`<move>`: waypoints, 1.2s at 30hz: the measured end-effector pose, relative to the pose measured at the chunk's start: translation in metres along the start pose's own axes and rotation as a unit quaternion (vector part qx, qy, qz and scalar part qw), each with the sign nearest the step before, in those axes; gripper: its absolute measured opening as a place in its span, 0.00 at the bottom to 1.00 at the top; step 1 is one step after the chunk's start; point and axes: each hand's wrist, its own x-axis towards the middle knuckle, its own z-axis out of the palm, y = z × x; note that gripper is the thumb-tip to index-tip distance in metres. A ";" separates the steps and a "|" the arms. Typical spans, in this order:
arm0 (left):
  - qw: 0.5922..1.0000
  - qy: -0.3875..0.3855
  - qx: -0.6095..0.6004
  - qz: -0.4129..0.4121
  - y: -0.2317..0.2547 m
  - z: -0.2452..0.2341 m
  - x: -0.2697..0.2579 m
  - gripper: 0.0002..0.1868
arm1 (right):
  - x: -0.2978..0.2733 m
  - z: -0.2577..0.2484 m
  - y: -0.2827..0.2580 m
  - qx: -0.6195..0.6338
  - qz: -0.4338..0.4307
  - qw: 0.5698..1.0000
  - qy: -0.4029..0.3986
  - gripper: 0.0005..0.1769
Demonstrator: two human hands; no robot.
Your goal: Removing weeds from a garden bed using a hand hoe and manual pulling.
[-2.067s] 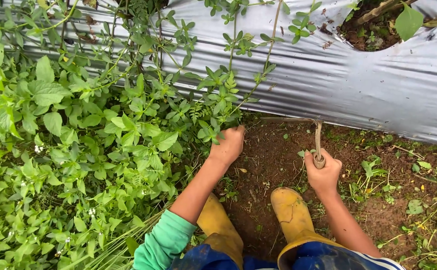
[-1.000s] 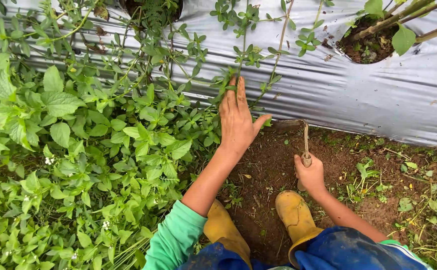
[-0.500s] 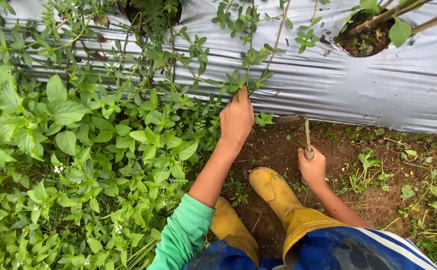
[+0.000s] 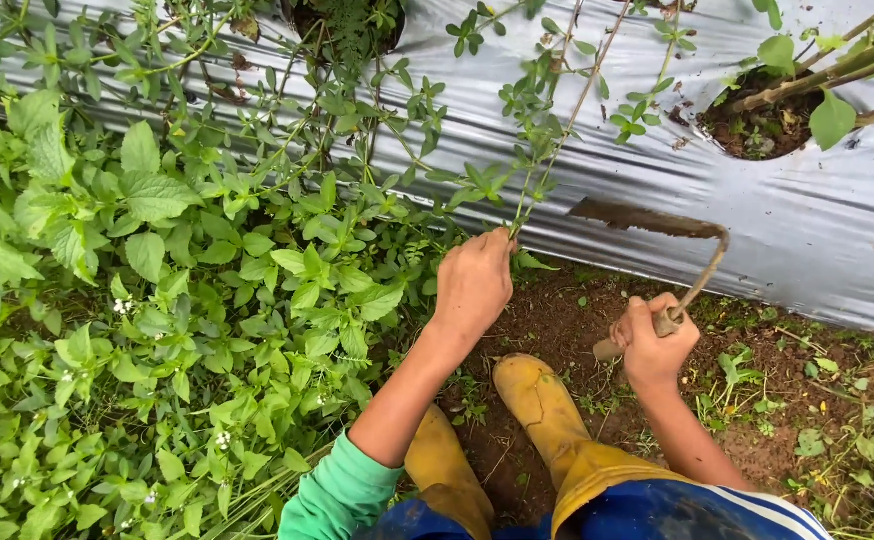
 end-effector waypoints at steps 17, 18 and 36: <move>0.986 -0.145 0.081 -0.032 -0.053 0.049 -0.102 0.09 | 0.002 0.067 -0.013 0.140 0.161 0.970 -0.116 0.20; 0.978 -0.175 0.101 -0.054 -0.062 0.051 -0.109 0.09 | 0.006 0.069 -0.010 0.126 0.128 0.977 -0.116 0.20; 0.983 -0.086 0.146 -0.065 -0.056 0.034 -0.044 0.31 | -0.024 0.078 0.016 -0.023 0.125 0.986 -0.111 0.21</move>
